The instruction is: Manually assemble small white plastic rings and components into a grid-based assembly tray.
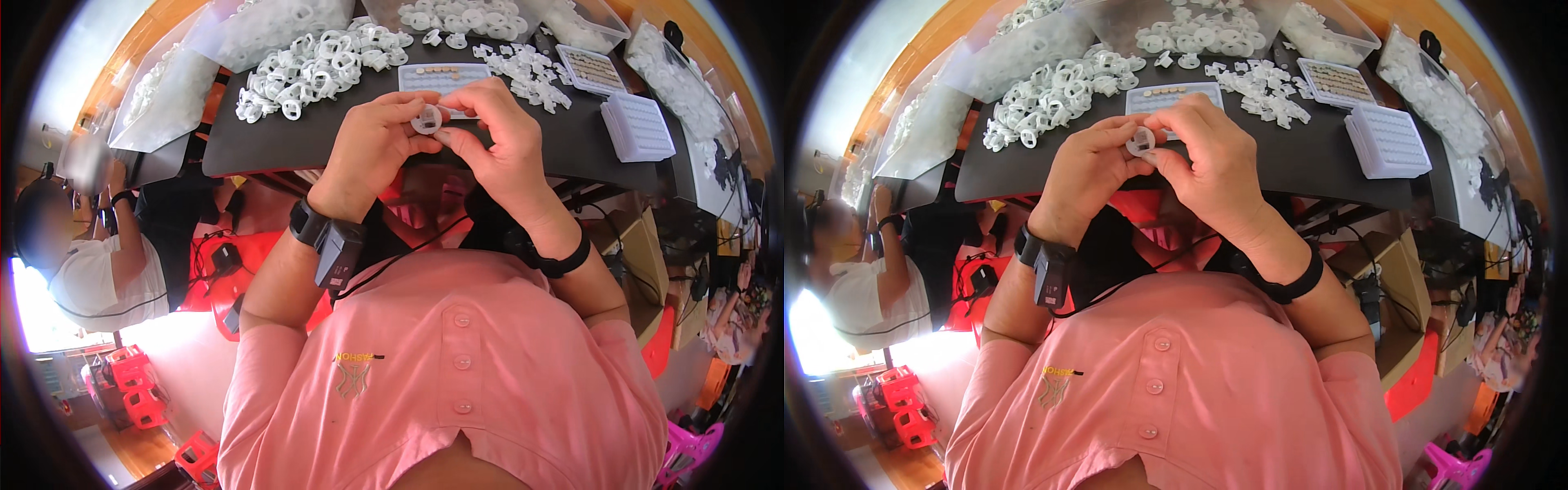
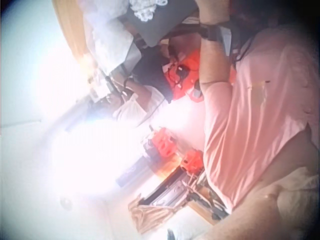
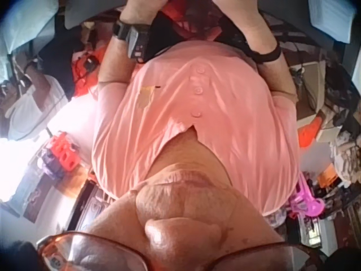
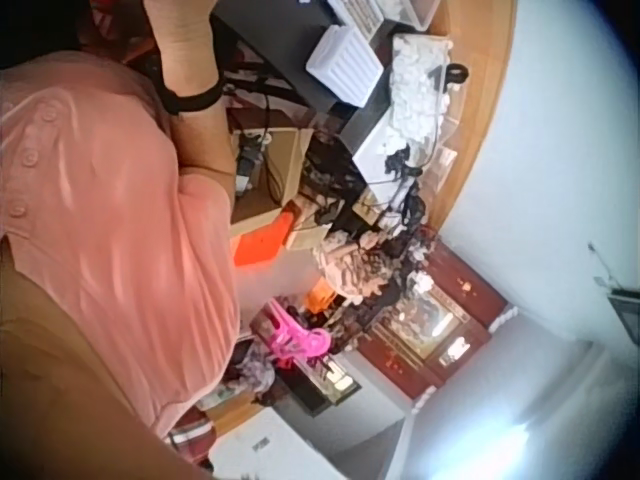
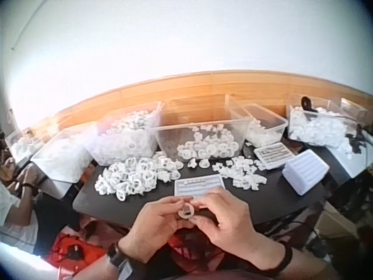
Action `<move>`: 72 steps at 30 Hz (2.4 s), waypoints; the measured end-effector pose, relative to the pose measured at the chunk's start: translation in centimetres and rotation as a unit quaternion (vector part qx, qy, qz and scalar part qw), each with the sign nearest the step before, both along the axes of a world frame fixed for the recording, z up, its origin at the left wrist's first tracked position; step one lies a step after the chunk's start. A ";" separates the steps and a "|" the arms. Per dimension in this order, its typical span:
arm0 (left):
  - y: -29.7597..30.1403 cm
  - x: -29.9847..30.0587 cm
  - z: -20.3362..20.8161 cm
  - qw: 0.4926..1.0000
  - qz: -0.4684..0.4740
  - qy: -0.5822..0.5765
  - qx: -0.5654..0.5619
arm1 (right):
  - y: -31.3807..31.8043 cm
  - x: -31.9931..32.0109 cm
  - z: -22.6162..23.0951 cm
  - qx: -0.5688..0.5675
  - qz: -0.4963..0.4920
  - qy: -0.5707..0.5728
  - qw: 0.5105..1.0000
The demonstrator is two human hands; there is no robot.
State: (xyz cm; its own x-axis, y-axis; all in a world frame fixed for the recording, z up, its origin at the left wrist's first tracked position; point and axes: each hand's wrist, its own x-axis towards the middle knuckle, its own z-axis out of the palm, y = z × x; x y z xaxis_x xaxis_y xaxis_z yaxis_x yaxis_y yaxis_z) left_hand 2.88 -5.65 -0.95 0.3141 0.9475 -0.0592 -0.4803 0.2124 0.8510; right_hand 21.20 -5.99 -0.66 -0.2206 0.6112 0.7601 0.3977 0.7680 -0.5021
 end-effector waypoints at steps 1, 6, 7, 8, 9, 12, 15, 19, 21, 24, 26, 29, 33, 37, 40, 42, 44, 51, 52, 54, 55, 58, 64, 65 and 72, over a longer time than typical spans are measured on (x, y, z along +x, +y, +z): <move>0.0 0.4 0.2 1.000 0.002 -0.022 0.000 | 0.2 0.2 0.0 0.007 -0.004 -0.012 1.000; -0.2 1.5 1.0 0.999 0.030 0.040 0.018 | 0.6 0.7 -0.6 -0.133 -0.001 0.032 0.991; -0.2 1.6 1.0 0.997 0.046 0.060 0.020 | 0.8 0.9 -0.7 -0.189 0.021 0.048 0.981; -0.2 1.6 1.0 0.997 0.047 0.058 0.020 | 0.8 0.8 -0.6 -0.189 0.022 0.046 0.981; -0.1 1.4 0.9 0.996 0.043 0.074 0.022 | 0.7 0.7 -0.5 -0.247 0.055 0.089 0.963; -0.3 1.0 1.3 0.995 0.028 0.092 0.025 | 0.6 0.7 0.5 -0.330 0.093 0.115 0.932; -0.6 0.9 1.9 0.995 0.015 0.094 0.023 | 0.8 0.9 0.8 -0.354 0.087 0.070 0.929; -0.8 1.0 1.6 0.998 0.024 0.045 0.026 | 0.9 1.4 0.6 -0.388 0.065 0.082 0.916; -0.8 0.7 1.0 0.999 0.015 0.027 0.033 | 0.8 1.7 0.9 -0.437 0.088 0.145 0.884; -0.9 0.5 -0.6 0.998 -0.003 0.003 0.061 | 0.3 1.8 1.4 -0.503 0.123 0.230 0.824; -0.8 0.5 -1.3 0.996 -0.013 -0.005 0.083 | 0.0 1.7 1.4 -0.522 0.134 0.252 0.804; -0.9 0.5 -2.0 0.995 -0.015 -0.043 0.091 | -0.1 1.5 1.0 -0.539 0.151 0.283 0.779; -0.9 0.3 -2.8 0.994 -0.010 -0.088 0.069 | -0.1 0.8 1.1 -0.543 0.130 0.255 0.790; -0.2 -0.5 -3.3 0.993 -0.004 -0.109 0.051 | 1.2 0.9 0.5 -0.433 0.052 0.123 0.891; 0.9 -1.0 -3.1 0.990 0.020 -0.126 0.057 | 4.0 1.4 1.4 -0.183 -0.123 -0.066 0.973; 2.0 -1.1 -2.7 0.986 0.020 -0.157 0.052 | 6.1 1.9 1.8 -0.180 -0.141 -0.144 0.963; 2.8 -0.9 -2.6 0.984 0.032 -0.166 0.050 | 7.1 1.4 1.0 -0.168 -0.149 -0.179 0.958; 2.8 -0.8 -2.7 0.987 0.039 -0.156 0.028 | 8.3 0.9 -0.2 -0.178 -0.173 -0.272 0.930; 2.8 -0.7 -2.6 0.987 0.039 -0.150 0.030 | 8.4 0.9 -0.2 -0.182 -0.176 -0.281 0.926; 2.8 -0.7 -2.7 0.988 0.039 -0.146 0.032 | 8.6 0.8 -0.5 -0.171 -0.180 -0.282 0.927; 2.8 -0.7 -2.7 0.988 0.039 -0.145 0.032 | 8.7 0.8 -0.6 -0.160 -0.182 -0.282 0.928; 2.9 -0.6 -2.7 0.988 0.037 -0.144 0.034 | 8.7 0.3 -0.4 -0.163 -0.193 -0.295 0.921; 3.0 -0.7 -2.8 0.987 0.034 -0.151 0.036 | 8.6 0.0 -1.1 -0.127 -0.217 -0.290 0.923; 3.1 -0.7 -2.9 0.986 0.030 -0.160 0.035 | 8.3 0.1 -0.9 -0.126 -0.217 -0.288 0.924; 3.2 -0.9 -3.5 0.983 0.020 -0.178 0.043 | 2.8 -0.8 2.7 -0.276 -0.009 -0.027 0.961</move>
